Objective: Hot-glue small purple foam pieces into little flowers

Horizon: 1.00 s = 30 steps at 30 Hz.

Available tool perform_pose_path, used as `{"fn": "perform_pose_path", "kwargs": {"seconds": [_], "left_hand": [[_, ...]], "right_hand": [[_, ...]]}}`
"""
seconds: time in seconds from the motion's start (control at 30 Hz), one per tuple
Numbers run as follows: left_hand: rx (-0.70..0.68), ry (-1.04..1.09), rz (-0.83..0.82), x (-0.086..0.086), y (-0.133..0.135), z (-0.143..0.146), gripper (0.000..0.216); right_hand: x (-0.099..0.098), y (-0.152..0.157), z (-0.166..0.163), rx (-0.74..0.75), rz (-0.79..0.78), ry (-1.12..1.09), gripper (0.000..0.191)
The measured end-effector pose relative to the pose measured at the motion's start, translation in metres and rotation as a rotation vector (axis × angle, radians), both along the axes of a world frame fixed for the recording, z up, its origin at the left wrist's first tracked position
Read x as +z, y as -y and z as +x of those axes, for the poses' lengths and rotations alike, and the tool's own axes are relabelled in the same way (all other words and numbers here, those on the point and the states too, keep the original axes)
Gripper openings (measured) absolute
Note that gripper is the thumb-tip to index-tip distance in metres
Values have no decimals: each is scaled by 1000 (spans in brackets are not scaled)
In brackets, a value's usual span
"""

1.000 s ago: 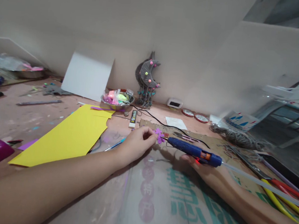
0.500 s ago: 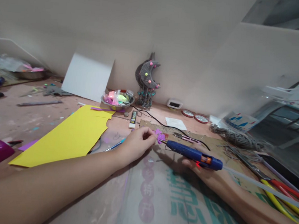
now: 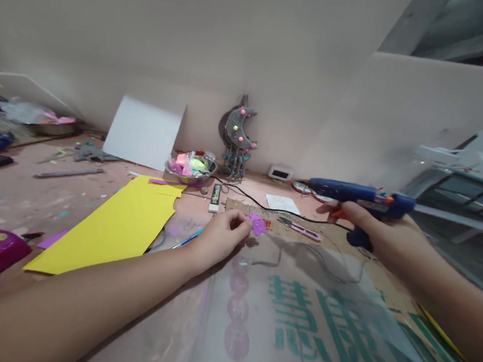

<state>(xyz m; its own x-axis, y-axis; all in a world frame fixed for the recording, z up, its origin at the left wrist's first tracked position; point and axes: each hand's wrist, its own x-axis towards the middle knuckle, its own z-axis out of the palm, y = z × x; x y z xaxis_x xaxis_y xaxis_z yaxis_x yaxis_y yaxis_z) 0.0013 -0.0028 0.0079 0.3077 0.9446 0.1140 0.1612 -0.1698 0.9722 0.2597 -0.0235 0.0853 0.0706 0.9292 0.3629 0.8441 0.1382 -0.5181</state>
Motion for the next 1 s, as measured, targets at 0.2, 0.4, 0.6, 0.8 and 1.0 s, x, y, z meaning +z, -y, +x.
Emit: {"fn": "perform_pose_path", "kwargs": {"seconds": [0.2, 0.4, 0.6, 0.8, 1.0], "left_hand": [[-4, -13, 5, -1, -1, 0, 21], [-8, 26, -19, -4, -2, 1, 19], [-5, 2, -5, -4, -2, 1, 21], [-10, -1, 2, -3, -1, 0, 22], [-2, 45, -19, -3, -3, 0, 21]], "right_hand": [[-9, -75, 23, -102, -201, 145, 45], [-50, -114, 40, -112, -248, 134, 44], [-55, -116, 52, -23, -266, 142, 53], [-49, -103, 60, 120, -252, 164, 52], [-53, -63, 69, -30, -175, 299, 55]]}}
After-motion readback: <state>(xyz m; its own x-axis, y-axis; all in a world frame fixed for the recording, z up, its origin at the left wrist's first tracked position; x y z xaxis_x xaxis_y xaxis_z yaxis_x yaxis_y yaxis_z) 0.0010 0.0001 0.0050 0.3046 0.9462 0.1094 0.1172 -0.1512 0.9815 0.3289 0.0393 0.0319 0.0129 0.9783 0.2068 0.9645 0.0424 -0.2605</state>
